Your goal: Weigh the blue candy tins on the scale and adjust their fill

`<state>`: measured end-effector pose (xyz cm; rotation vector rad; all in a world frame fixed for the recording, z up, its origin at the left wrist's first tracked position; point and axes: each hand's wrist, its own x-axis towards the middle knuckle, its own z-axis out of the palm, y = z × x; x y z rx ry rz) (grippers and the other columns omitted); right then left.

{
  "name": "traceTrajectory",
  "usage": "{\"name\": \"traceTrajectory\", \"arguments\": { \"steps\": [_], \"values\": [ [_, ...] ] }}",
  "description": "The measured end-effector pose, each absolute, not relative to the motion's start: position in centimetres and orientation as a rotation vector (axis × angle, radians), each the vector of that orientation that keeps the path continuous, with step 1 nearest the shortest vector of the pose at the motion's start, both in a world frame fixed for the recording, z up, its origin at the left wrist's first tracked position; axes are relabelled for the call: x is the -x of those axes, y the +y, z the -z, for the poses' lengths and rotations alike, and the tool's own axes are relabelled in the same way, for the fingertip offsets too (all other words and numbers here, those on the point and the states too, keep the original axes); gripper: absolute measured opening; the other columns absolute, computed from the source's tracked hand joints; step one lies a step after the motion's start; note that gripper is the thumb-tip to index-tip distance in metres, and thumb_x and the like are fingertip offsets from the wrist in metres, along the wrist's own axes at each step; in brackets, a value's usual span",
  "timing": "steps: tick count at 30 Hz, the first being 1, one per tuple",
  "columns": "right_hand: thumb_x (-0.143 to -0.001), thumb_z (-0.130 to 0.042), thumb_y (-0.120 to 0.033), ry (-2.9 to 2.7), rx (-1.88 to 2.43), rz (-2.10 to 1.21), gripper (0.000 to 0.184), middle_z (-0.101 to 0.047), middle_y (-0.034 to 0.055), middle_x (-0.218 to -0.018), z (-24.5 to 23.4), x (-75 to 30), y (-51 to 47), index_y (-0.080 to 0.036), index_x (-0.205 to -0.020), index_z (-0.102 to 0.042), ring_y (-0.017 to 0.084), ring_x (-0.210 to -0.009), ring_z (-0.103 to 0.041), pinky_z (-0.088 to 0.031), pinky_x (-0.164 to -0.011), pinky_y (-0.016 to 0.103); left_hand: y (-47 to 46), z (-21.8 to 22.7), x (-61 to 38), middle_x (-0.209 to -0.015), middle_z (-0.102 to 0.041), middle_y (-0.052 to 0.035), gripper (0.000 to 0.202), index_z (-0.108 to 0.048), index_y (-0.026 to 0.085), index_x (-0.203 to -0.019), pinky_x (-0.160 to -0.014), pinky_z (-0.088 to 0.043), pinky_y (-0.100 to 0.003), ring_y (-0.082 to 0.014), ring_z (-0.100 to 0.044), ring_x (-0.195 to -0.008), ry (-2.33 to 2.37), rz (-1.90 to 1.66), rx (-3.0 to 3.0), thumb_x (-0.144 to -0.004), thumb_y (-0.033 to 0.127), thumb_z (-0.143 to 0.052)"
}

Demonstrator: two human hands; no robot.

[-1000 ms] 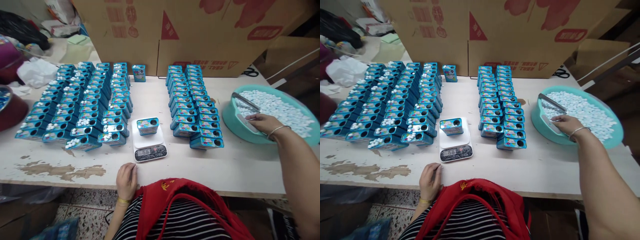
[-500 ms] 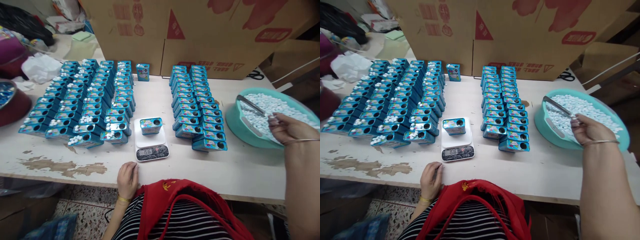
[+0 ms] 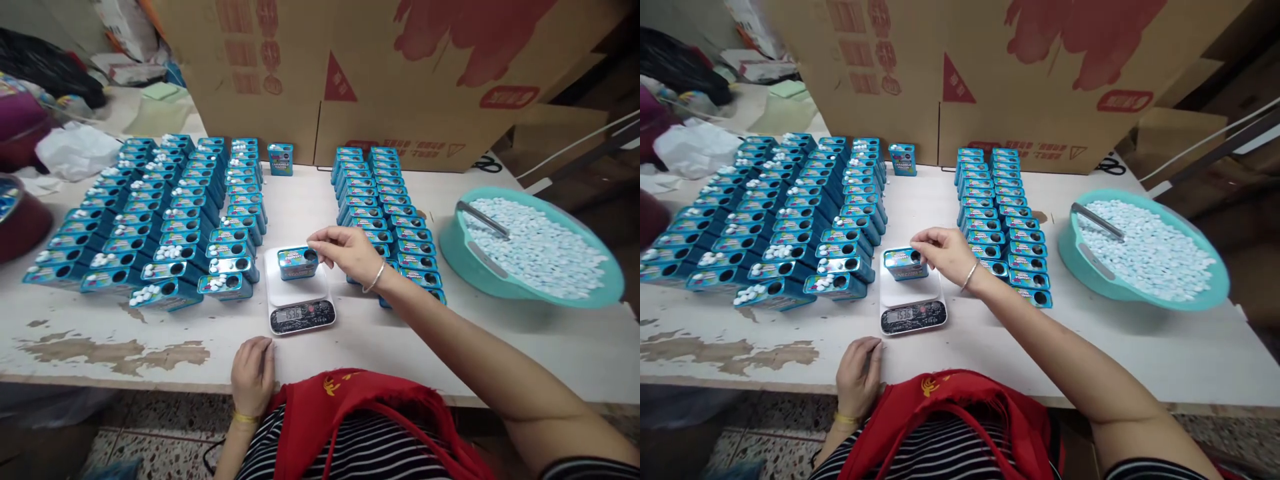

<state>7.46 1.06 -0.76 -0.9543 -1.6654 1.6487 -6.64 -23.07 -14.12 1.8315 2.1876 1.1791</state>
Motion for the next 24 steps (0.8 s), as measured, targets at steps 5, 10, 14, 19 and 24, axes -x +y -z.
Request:
{"name": "traceTrajectory", "arguments": {
  "steps": [5,10,14,19,24],
  "values": [
    [-0.076,-0.065,-0.029,-1.773,0.925,-1.452,0.02,-0.059,-0.0008,-0.058,1.7,-7.1,1.2,-0.01,-0.08,-0.068,0.005,-0.046,-0.048,-0.039,-0.046,0.02,-23.2,14.1,6.6,-0.09,-0.061,-0.0044,0.013,-0.058,0.019,-0.099,-0.08,-0.048,-0.03,-0.0153,-0.058,-0.086,2.196,-1.17,-1.809,-0.087,0.016,-0.053],
    [-0.078,-0.063,-0.028,-1.679,0.904,-1.49,0.021,-0.06,-0.0003,-0.061,1.2,-8.0,1.0,-0.01,-0.087,-0.067,0.005,-0.045,-0.047,-0.037,-0.044,0.02,-23.1,14.0,6.4,-0.09,-0.061,-0.0044,0.014,-0.058,0.019,-0.099,-0.079,-0.048,-0.031,-0.0154,-0.058,-0.086,2.194,-1.174,-1.788,-0.086,0.015,-0.054],
    [-0.074,-0.069,-0.036,-1.41,0.968,-1.715,0.032,-0.063,0.0011,-0.071,1.0,-10.0,-0.3,-0.012,-0.093,-0.062,0.005,-0.046,-0.047,-0.028,-0.039,0.017,-23.2,14.1,6.3,-0.09,-0.062,-0.0048,0.013,-0.059,0.019,-0.098,-0.079,-0.048,-0.031,-0.0159,-0.058,-0.086,2.195,-1.161,-1.759,-0.087,0.017,-0.052],
    [-0.071,-0.072,-0.047,-1.229,1.164,-1.991,0.038,-0.059,-0.0009,-0.063,3.3,-12.8,-3.8,-0.013,-0.082,-0.059,0.002,-0.041,-0.038,-0.019,-0.039,0.017,-23.2,14.2,6.3,-0.09,-0.062,-0.0052,0.013,-0.059,0.019,-0.098,-0.08,-0.048,-0.032,-0.0163,-0.058,-0.087,2.195,-1.154,-1.749,-0.087,0.018,-0.052],
    [-0.059,-0.077,-0.054,-0.986,1.349,-2.128,0.049,-0.054,-0.0034,-0.057,7.3,-14.2,-7.1,-0.013,-0.075,-0.056,0.002,-0.039,-0.035,-0.015,-0.037,0.016,-23.0,14.0,6.3,-0.09,-0.062,-0.0054,0.012,-0.059,0.019,-0.097,-0.08,-0.048,-0.032,-0.0165,-0.058,-0.086,2.198,-1.15,-1.753,-0.087,0.02,-0.052]
  ]
}}
